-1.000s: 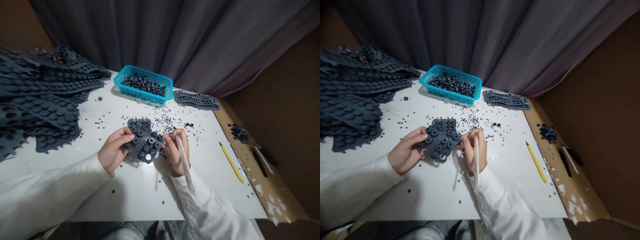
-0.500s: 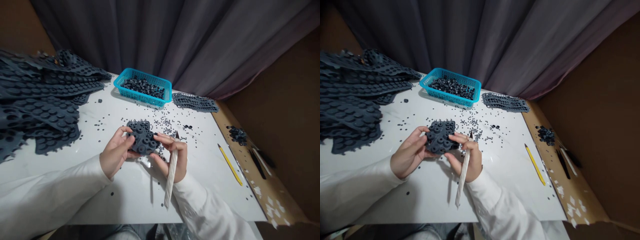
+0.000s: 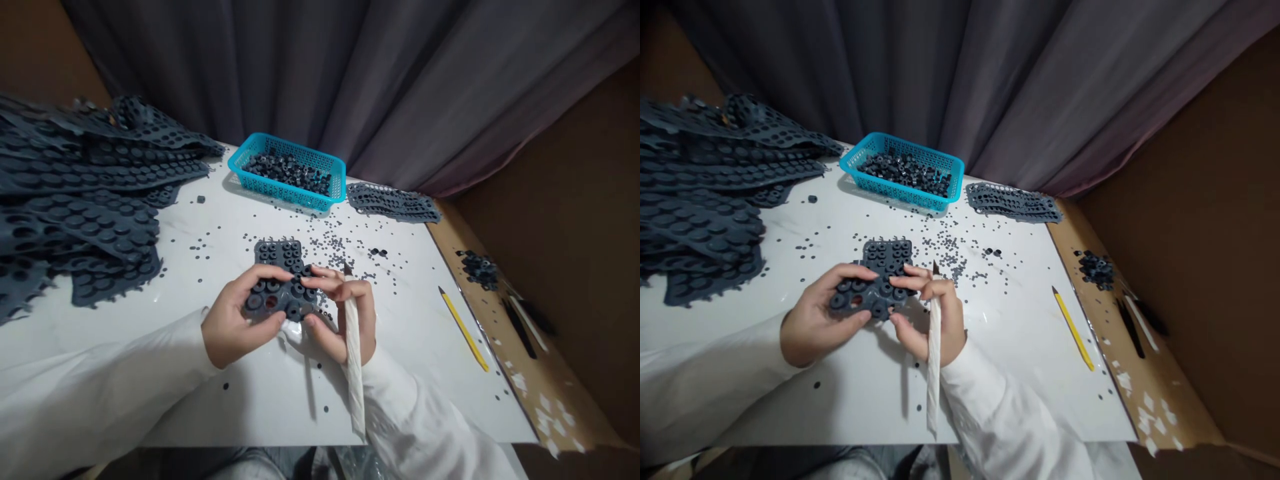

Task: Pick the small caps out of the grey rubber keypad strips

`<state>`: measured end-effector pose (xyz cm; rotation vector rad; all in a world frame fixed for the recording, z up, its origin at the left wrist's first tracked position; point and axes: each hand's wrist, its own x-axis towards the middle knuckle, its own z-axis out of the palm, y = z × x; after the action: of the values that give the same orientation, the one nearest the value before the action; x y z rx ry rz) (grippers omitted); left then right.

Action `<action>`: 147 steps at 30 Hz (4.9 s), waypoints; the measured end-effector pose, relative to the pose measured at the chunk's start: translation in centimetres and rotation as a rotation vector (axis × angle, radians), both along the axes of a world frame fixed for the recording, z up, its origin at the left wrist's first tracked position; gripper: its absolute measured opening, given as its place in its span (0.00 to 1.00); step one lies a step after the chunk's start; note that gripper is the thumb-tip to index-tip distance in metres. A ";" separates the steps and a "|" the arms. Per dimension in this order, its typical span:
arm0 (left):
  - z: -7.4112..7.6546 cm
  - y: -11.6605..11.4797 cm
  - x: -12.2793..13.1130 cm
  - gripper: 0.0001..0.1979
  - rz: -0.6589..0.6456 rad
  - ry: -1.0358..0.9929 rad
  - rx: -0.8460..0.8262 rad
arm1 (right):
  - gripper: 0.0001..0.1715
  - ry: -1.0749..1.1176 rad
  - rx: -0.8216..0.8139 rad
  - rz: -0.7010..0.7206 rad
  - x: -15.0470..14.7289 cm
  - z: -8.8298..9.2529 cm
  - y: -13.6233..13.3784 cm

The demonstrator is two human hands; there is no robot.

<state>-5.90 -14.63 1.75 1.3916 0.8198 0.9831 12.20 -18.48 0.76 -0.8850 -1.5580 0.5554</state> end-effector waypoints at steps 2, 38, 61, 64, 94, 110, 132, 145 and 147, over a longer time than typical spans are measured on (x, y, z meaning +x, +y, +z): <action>-0.1 0.0 -0.3 0.17 -0.058 0.017 -0.042 | 0.21 -0.008 0.000 0.012 0.0 0.0 0.0; 0.5 0.7 0.8 0.08 0.162 0.198 -0.160 | 0.09 -0.215 0.018 0.044 0.9 2.0 0.0; 0.3 0.7 0.6 0.05 0.145 0.235 -0.178 | 0.04 -0.266 -0.071 0.124 1.7 2.4 0.1; 0.3 0.7 0.6 0.06 0.150 0.251 -0.175 | 0.05 -0.282 -0.062 0.130 1.7 2.2 0.2; 0.7 0.9 0.6 0.10 0.094 0.324 -0.302 | 0.06 -0.453 0.079 0.173 1.9 1.7 0.5; 0.7 1.1 0.5 0.11 0.026 0.233 -0.421 | 0.05 -0.384 0.040 0.221 2.1 1.3 0.6; 0.4 1.2 0.4 0.12 0.022 0.197 -0.386 | 0.06 -0.266 -0.070 0.177 1.8 1.7 0.3; 0.5 1.2 0.5 0.12 0.007 0.232 -0.381 | 0.05 -0.456 0.129 0.187 2.0 1.2 0.9; 0.5 1.3 0.5 0.11 0.010 0.235 -0.378 | 0.06 -0.499 0.168 0.174 1.9 1.2 0.9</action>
<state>-5.40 -13.32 2.21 1.1849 1.1247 0.6358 14.09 -17.53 1.95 -0.7984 -2.1161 0.3296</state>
